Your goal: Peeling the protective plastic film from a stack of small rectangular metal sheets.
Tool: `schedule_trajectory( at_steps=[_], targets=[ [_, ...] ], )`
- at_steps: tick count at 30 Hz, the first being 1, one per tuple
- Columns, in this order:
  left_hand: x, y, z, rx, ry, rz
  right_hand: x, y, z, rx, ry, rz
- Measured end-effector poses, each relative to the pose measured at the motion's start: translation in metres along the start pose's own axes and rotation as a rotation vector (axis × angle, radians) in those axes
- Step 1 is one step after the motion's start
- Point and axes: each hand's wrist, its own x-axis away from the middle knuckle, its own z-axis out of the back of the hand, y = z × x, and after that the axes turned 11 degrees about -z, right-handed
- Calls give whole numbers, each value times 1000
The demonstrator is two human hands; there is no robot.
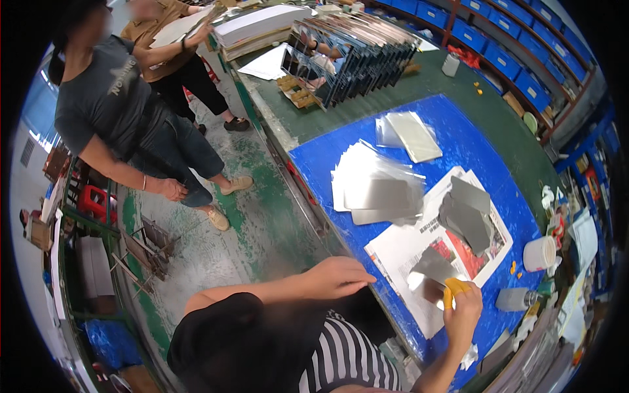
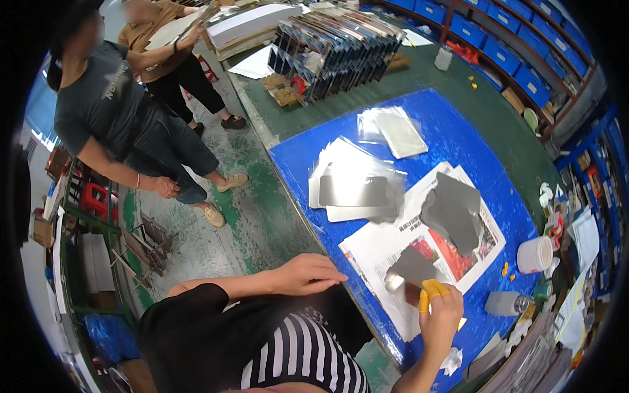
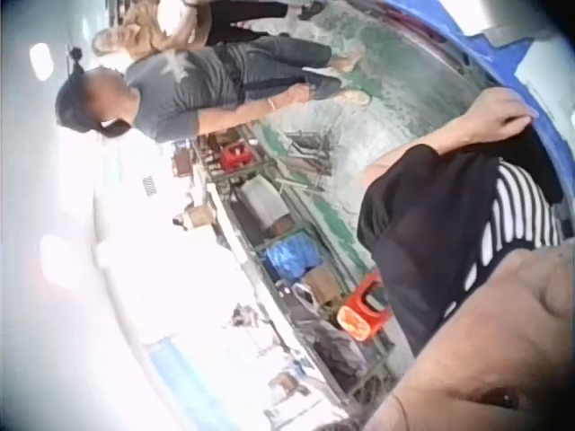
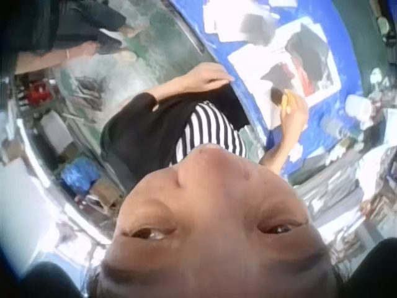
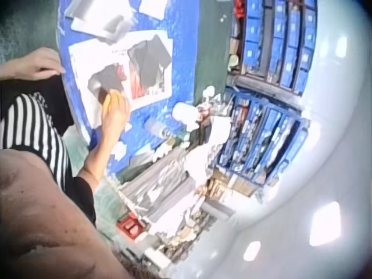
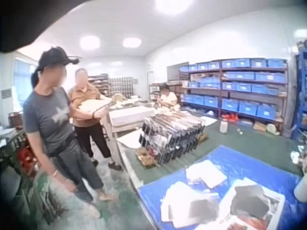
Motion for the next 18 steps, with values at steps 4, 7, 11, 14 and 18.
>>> schedule_trajectory(
  at_steps=[4,7,11,14,18],
  targets=[
    [0,4,-3,-1,11,-11,0,-3,8,94,252,33],
    [-2,2,-3,-21,-3,-22,6,7,9,73,315,6],
    [-13,-7,7,-77,-36,-65,16,38,-8,-366,457,-358],
    [-23,-20,23,-134,-29,-101,19,54,-11,-921,293,-639],
    [-43,-40,52,-292,-8,-187,13,47,-16,-1322,189,-595]
  ],
)
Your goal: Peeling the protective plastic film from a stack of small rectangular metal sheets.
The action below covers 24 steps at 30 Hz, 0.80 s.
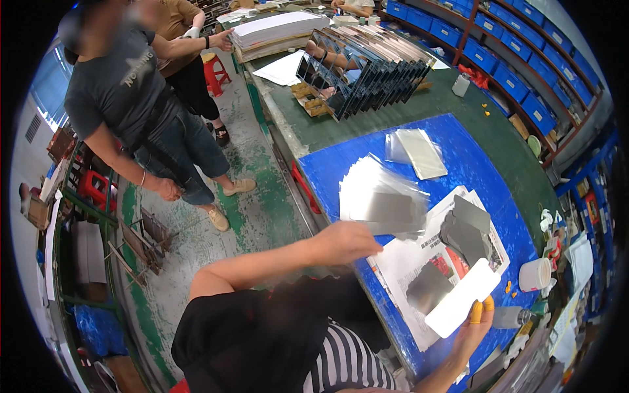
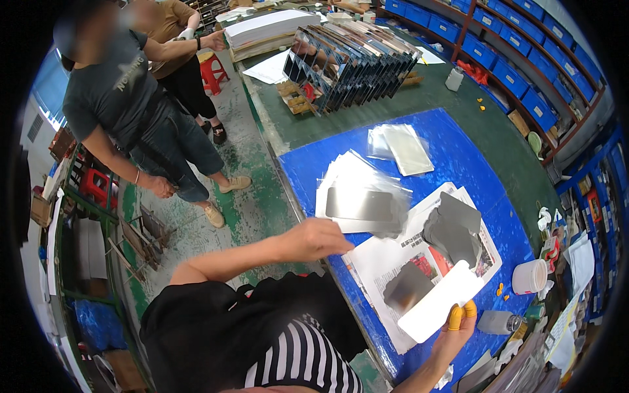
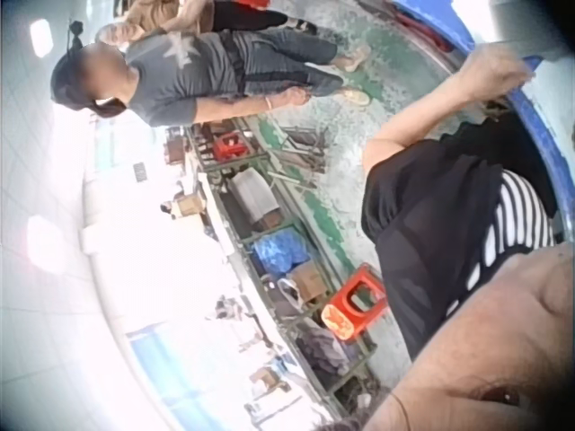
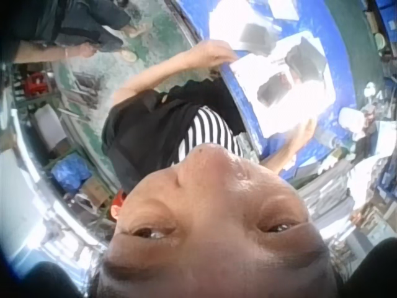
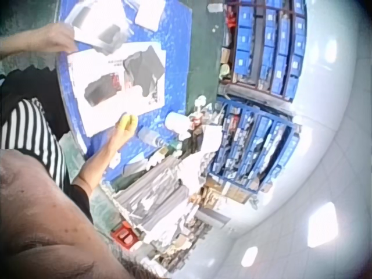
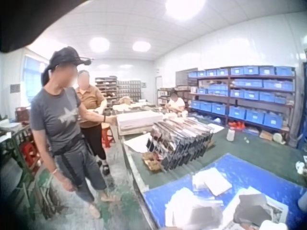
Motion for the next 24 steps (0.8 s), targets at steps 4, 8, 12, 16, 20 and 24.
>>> schedule_trajectory(
  at_steps=[4,8,12,16,20,24],
  targets=[
    [-22,-34,20,-89,74,48,-3,9,-10,-19,-45,-48],
    [-44,-77,31,-117,129,110,-5,18,-9,-89,-67,-96],
    [-71,-124,33,-220,172,111,-7,23,-7,-95,-27,-108],
    [-92,-166,39,-247,153,351,-16,17,-14,-115,-23,-128],
    [-120,-196,13,-229,77,404,-15,13,-11,-195,-52,-160],
    [-119,-240,-20,-237,65,292,-14,15,-16,-208,-67,-185]
  ],
)
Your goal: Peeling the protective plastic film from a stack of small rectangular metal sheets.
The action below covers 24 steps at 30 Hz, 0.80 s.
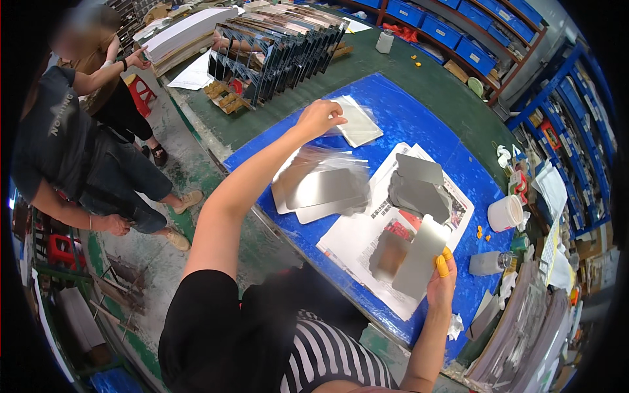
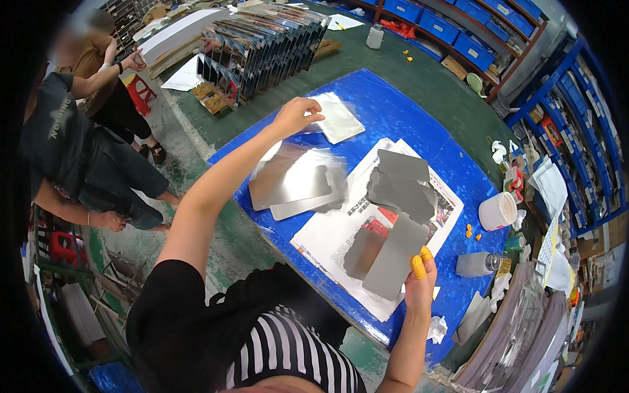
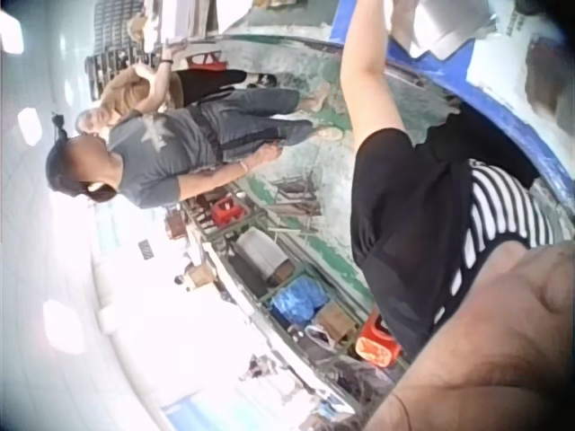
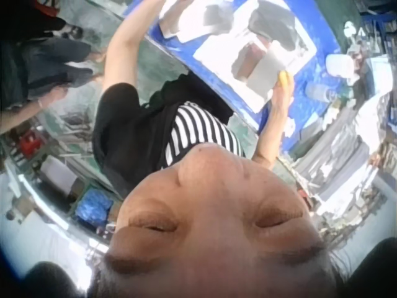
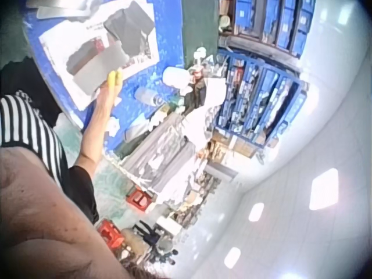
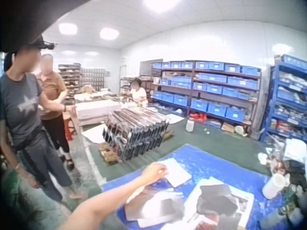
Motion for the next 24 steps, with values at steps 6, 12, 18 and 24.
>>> schedule_trajectory(
  at_steps=[6,12,18,24],
  targets=[
    [-5,-7,-30,-43,-105,135,2,2,15,18,-47,-54],
    [-8,-11,-34,-86,-172,156,1,5,10,36,-35,-60],
    [-13,3,-53,-296,-179,-30,4,3,5,78,-9,4],
    [-16,1,-47,-265,-158,60,1,6,9,25,-52,-7]
  ],
)
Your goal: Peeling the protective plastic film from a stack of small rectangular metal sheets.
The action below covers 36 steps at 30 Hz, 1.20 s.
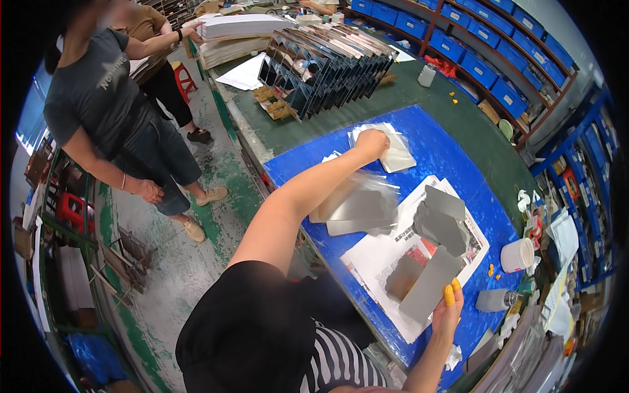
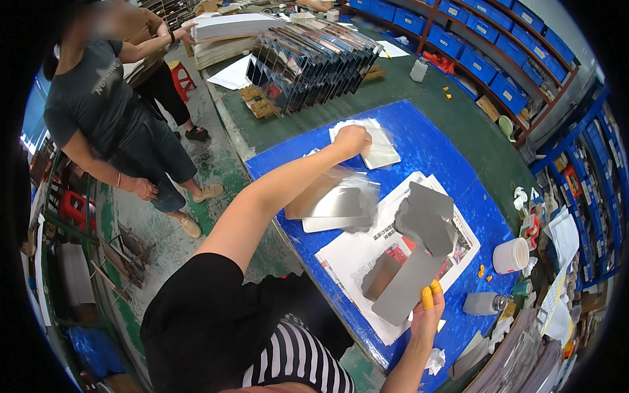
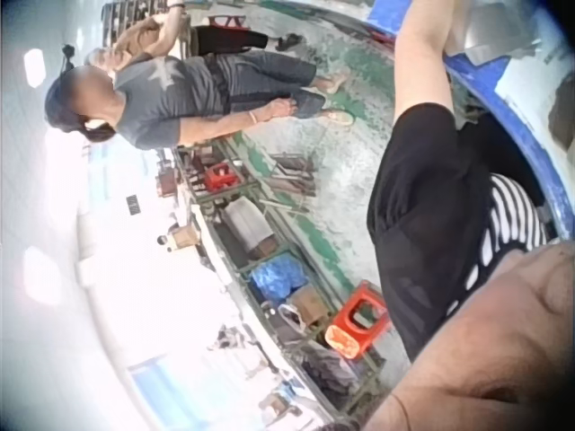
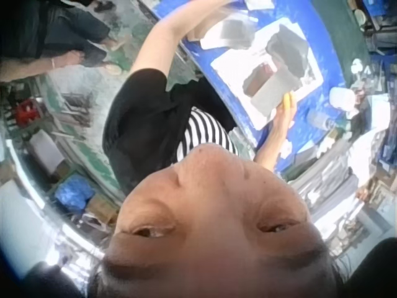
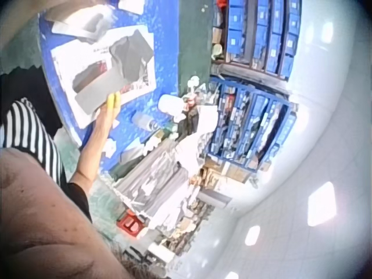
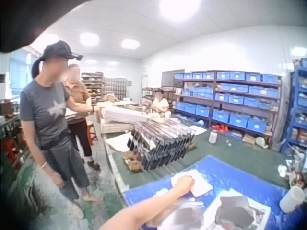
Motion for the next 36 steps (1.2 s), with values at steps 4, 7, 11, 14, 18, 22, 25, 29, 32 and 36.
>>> schedule_trajectory(
  at_steps=[4,7,11,14,18,22,25,29,32,36],
  targets=[
    [-6,9,27,-158,93,3,-1,0,0,-2,-4,4],
    [-1,38,64,-38,368,-10,-2,1,-1,-12,0,-9],
    [16,75,105,182,461,-74,2,-2,-5,-6,-5,7],
    [46,93,130,423,433,-63,-1,1,-5,-7,4,-4],
    [97,119,161,721,428,-49,-3,5,1,-10,32,53],
    [147,143,184,797,440,-53,1,1,5,-37,-80,100],
    [173,157,190,864,425,8,2,-1,5,-91,-170,136],
    [192,163,187,883,501,29,-6,4,22,-111,-125,144],
    [191,160,185,921,492,92,3,-5,10,-148,-92,155],
    [188,165,202,839,452,142,-11,0,21,-208,-91,164]
  ],
)
